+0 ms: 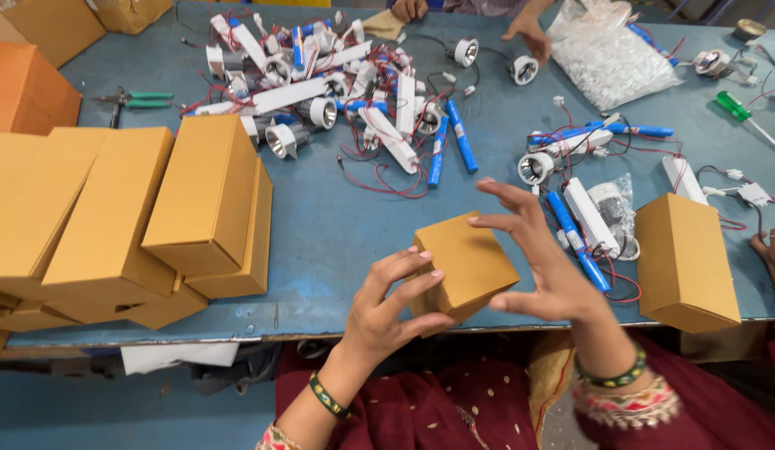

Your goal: The person assembles and packs small electronic lighting components into cardboard boxes. They place a plastic-wrapped bulb, a white plastic housing, and a blue cylindrical battery pack into each box, tuck the wires inside, and close the flaps. The process repeats for multiple units on a blue workbench.

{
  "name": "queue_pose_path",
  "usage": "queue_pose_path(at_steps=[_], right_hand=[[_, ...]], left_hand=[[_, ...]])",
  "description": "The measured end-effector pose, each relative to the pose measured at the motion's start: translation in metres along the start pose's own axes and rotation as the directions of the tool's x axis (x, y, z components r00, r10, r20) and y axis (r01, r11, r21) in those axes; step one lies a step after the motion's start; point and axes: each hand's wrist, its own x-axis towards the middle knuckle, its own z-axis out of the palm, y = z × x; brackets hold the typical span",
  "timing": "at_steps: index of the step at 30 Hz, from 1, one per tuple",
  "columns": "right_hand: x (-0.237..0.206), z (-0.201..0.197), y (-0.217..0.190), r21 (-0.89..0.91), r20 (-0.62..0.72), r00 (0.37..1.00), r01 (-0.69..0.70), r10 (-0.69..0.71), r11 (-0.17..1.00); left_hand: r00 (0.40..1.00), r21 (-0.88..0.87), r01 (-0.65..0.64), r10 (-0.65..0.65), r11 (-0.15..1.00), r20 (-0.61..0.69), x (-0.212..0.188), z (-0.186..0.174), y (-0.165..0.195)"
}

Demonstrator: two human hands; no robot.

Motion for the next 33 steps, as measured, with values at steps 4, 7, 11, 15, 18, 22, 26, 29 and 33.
queue_pose_path(at_steps=[4, 7, 11, 15, 18, 22, 26, 29, 33], right_hand=[[0.042, 0.006, -0.029, -0.147, 0.253, 0.952, 0.216, -0.174, 0.965], [0.061, 0.007, -0.032, -0.108, 0.319, 0.932, 0.214, -0.171, 0.971], [0.061, 0.010, -0.029, -0.145, 0.213, 0.971, 0.144, -0.112, 0.979], [0.051, 0.012, -0.022, -0.126, 0.148, 0.986, 0.093, -0.074, 0.988], [0.044, 0.013, -0.015, -0.062, 0.099, 0.994, 0.051, -0.045, 0.997], [0.040, 0.013, -0.009, -0.041, 0.078, 0.994, 0.074, -0.071, 0.996], [0.041, 0.011, -0.010, 0.257, 0.031, 0.994, -0.109, 0.105, 0.960], [0.046, 0.010, -0.014, 0.105, 0.083, 0.996, -0.019, 0.010, 0.994], [0.048, 0.008, -0.017, -0.067, 0.113, 0.985, 0.135, -0.127, 0.989]], left_hand=[[1.000, 0.005, 0.002, -0.002, 1.000, -0.004, 0.001, -0.001, -0.002], [1.000, 0.024, -0.021, 0.020, 1.000, 0.009, 0.004, -0.006, -0.004], [0.999, 0.025, -0.016, 0.015, 1.000, 0.039, 0.009, -0.008, -0.005], [0.998, 0.016, -0.054, 0.053, 0.998, 0.042, 0.011, -0.005, -0.008], [0.997, 0.029, -0.059, 0.058, 0.998, 0.043, 0.011, -0.002, -0.009], [0.997, 0.045, -0.068, 0.066, 0.997, 0.050, 0.009, -0.001, -0.011], [0.998, -0.001, -0.060, 0.060, 0.998, 0.018, 0.009, -0.003, -0.012], [0.998, 0.039, -0.059, 0.058, 0.997, 0.040, 0.009, -0.006, -0.013], [0.998, 0.016, -0.036, 0.035, 0.999, 0.047, 0.010, -0.009, -0.012]])
